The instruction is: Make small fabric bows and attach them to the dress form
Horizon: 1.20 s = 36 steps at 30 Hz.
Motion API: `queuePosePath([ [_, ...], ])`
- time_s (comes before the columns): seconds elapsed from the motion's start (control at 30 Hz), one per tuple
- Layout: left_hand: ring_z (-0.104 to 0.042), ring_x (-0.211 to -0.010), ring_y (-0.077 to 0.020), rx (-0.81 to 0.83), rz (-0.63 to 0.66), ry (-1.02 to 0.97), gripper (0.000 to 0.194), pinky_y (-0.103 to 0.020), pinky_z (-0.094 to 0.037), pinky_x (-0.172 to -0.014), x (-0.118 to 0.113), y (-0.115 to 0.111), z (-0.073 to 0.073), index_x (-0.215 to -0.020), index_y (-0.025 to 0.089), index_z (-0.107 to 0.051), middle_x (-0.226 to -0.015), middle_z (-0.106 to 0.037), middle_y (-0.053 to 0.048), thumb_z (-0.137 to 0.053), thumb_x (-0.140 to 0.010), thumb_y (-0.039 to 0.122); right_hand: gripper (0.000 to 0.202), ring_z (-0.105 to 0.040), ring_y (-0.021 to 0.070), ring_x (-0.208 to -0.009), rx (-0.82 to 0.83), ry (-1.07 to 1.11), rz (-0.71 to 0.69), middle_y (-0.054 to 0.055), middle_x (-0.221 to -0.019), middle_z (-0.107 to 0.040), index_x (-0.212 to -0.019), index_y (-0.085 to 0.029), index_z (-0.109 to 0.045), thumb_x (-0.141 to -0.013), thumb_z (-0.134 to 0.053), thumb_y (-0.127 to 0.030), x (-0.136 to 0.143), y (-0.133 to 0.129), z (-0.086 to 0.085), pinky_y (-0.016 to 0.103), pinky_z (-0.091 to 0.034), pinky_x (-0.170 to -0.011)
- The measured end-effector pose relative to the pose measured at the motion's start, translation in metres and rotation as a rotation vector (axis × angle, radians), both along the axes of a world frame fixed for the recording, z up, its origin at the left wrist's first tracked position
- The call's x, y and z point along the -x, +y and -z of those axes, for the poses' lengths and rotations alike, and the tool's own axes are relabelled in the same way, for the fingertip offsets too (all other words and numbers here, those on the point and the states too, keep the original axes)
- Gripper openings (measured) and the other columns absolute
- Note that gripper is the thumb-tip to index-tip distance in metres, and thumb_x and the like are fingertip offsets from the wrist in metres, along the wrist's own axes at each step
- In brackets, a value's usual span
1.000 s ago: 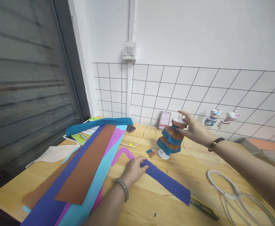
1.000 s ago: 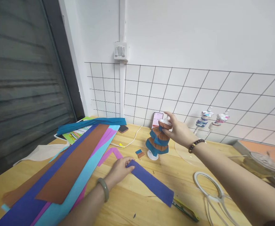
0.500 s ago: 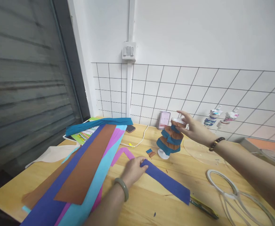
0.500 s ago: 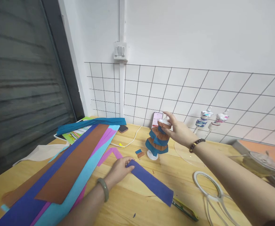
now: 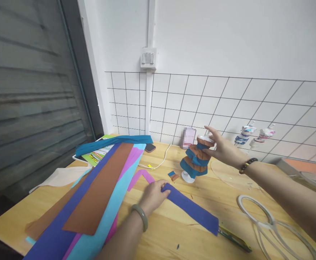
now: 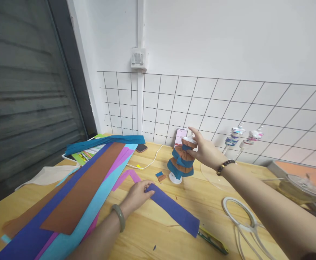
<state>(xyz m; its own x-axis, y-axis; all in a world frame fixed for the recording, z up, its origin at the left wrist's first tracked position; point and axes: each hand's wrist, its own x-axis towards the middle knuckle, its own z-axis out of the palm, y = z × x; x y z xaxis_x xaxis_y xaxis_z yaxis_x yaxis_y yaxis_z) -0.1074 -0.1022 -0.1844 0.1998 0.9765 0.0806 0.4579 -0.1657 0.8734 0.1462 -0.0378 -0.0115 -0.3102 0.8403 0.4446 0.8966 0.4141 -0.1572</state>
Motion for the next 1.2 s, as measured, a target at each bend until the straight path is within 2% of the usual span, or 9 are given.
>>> queuePosePath([
  [0.17,-0.057,-0.073,-0.0149,0.007,-0.003,0.004,0.029,-0.024,-0.043,-0.067,0.000,-0.001,-0.002,-0.097,0.019,-0.062,-0.081,-0.065,-0.001,-0.054,-0.070,0.025,0.074,-0.056,0.0297,-0.102,0.002,-0.009,0.002,0.014,-0.100,-0.064,-0.137,-0.020,-0.016,-0.076,-0.054,-0.037,0.000,-0.003,-0.003,0.037,-0.047,-0.073],
  [0.67,-0.057,-0.073,-0.0144,-0.009,-0.003,0.004,0.030,-0.023,-0.043,-0.066,0.000,-0.002,-0.006,-0.097,0.020,-0.062,-0.081,-0.065,-0.001,-0.053,-0.069,0.025,0.079,-0.064,0.0262,-0.077,0.011,-0.009,0.025,0.015,-0.099,-0.063,-0.138,-0.020,-0.015,-0.074,-0.054,-0.046,0.000,-0.005,-0.005,0.036,-0.049,-0.066],
  [0.97,-0.057,-0.074,-0.0148,0.005,-0.017,0.018,0.031,-0.024,-0.042,-0.067,0.000,-0.002,-0.005,-0.098,0.018,-0.061,-0.080,-0.064,-0.001,-0.054,-0.069,0.027,0.074,-0.062,0.0279,-0.087,0.005,0.005,0.023,0.014,-0.098,-0.063,-0.137,-0.020,-0.017,-0.076,-0.052,-0.044,0.000,-0.004,-0.003,0.036,-0.048,-0.069],
  [1.13,-0.057,-0.073,-0.0146,0.009,-0.005,0.014,0.029,-0.024,-0.043,-0.068,0.000,-0.002,-0.006,-0.098,0.019,-0.062,-0.080,-0.064,-0.001,-0.054,-0.070,0.026,0.079,-0.062,0.0291,-0.088,0.024,-0.034,0.010,0.015,-0.102,-0.063,-0.138,-0.020,-0.018,-0.074,-0.052,-0.053,-0.002,-0.006,-0.010,0.038,-0.049,-0.070],
  [1.2,-0.057,-0.074,-0.0146,0.010,-0.004,0.011,0.029,-0.024,-0.043,-0.068,0.000,-0.002,-0.006,-0.098,0.019,-0.061,-0.081,-0.064,-0.001,-0.054,-0.070,0.026,0.074,-0.062,0.0284,-0.089,0.047,-0.020,0.014,0.013,-0.101,-0.064,-0.137,-0.022,-0.021,-0.076,-0.047,-0.055,-0.003,-0.006,-0.013,0.039,-0.049,-0.071],
])
